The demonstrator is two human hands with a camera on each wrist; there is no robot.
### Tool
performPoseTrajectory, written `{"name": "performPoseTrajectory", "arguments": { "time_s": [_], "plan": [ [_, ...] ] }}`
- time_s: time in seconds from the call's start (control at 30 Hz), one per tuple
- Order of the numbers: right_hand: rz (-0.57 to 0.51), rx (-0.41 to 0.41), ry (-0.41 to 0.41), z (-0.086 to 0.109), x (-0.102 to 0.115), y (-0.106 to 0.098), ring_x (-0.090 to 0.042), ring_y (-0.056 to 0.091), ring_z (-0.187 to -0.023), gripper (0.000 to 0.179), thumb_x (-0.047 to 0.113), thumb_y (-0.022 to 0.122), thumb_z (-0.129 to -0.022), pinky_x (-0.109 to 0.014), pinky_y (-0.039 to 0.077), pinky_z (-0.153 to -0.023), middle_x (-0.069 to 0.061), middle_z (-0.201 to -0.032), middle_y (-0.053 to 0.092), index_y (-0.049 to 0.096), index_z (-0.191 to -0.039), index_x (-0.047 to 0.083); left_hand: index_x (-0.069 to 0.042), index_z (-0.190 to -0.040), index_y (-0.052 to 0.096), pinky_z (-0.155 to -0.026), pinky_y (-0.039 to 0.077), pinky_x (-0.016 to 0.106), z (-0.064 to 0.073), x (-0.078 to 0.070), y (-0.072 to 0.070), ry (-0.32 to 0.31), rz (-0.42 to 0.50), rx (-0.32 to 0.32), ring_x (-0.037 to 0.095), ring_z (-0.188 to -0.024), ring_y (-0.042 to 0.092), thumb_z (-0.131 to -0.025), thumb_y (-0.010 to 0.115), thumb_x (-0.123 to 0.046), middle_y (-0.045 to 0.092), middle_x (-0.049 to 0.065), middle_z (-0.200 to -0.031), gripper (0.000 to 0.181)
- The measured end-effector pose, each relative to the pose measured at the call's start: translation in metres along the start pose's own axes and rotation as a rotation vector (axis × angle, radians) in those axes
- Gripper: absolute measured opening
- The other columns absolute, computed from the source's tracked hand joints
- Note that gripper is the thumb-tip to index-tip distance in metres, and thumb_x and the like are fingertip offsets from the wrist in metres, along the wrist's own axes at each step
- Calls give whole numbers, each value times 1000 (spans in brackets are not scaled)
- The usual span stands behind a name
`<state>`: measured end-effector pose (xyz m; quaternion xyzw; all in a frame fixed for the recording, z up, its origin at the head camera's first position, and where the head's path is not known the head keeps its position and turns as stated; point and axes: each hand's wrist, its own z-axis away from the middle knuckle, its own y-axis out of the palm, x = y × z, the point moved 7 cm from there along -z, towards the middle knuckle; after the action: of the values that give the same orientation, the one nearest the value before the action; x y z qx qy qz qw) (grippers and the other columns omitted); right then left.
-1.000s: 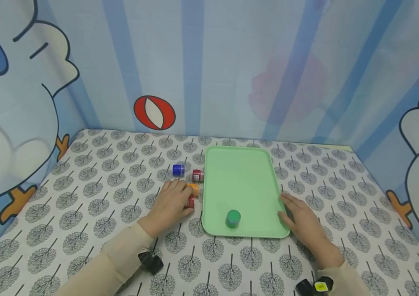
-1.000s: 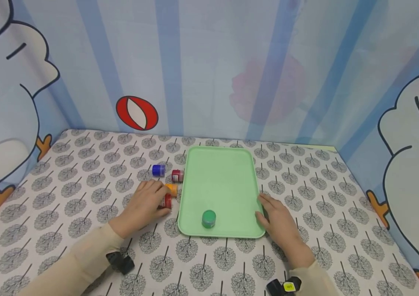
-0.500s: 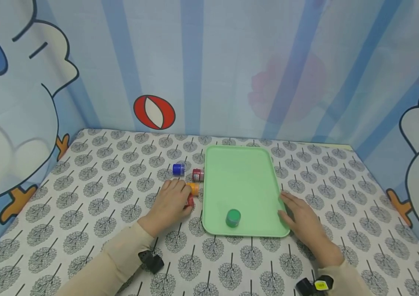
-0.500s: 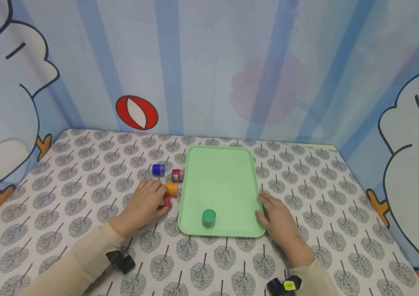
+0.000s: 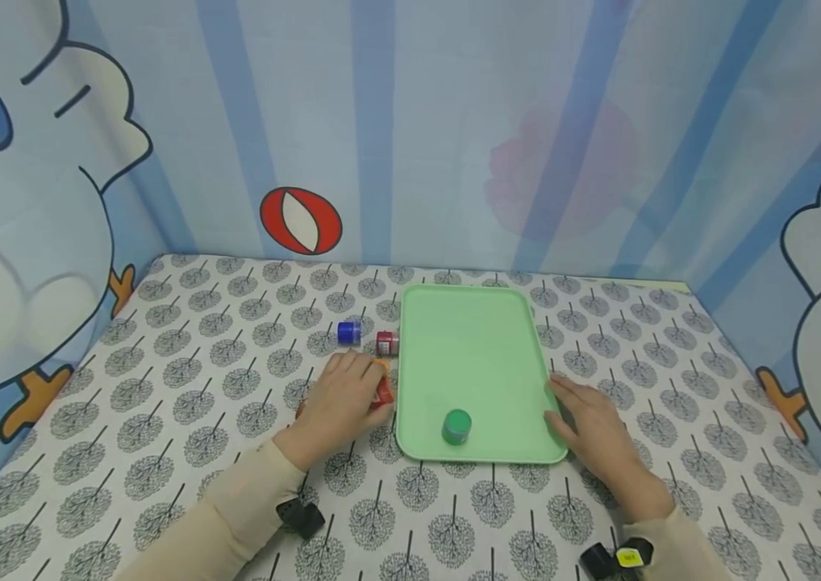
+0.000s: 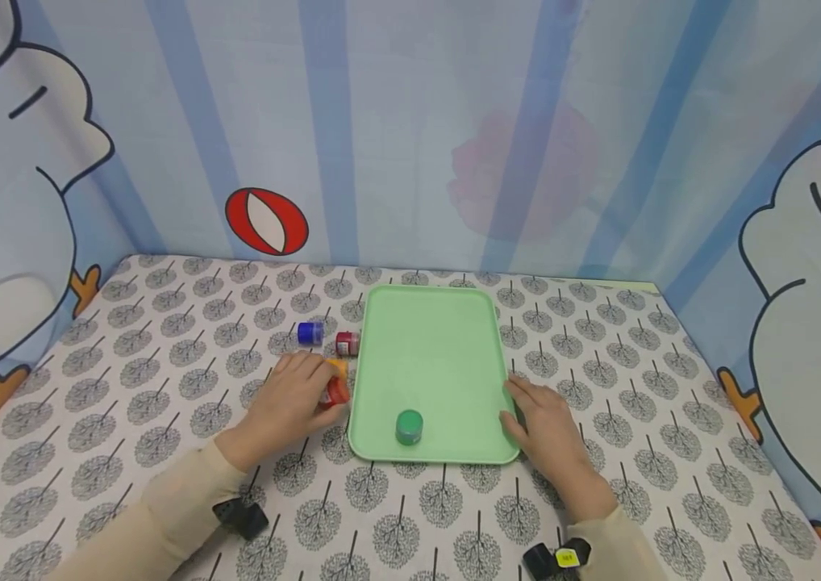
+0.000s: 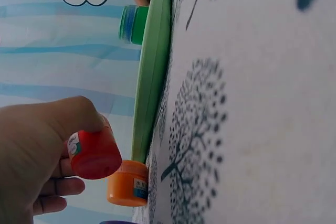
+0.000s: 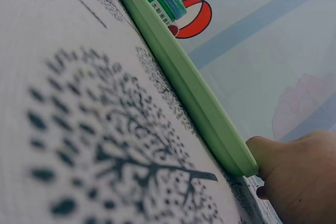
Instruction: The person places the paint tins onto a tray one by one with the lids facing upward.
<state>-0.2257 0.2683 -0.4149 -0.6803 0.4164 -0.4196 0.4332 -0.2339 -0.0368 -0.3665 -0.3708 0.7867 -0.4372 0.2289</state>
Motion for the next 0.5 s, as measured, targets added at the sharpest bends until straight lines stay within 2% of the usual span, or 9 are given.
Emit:
{"name": "performPoseTrajectory", "arguments": {
  "time_s": [0.2,0.5],
  "plan": [
    [-22,13,6,1,1,-1,-40,48,-128,53,21,62,-92,-54,35,-109,-20,-143,48,47,-137,-3,-10,-95,58,-88,44,37,-7,-9,-1,27,18,-30,22,-93,56,-77,74,-27,59,3,-93,30],
    [-33,65,44,2,0,1,-39,46,-131,54,23,59,-94,-51,38,-107,-18,-148,43,44,-140,0,-10,-99,59,-88,43,38,-14,-15,5,-12,117,52,22,-95,54,-78,75,-27,61,4,-95,31]
  ]
}}
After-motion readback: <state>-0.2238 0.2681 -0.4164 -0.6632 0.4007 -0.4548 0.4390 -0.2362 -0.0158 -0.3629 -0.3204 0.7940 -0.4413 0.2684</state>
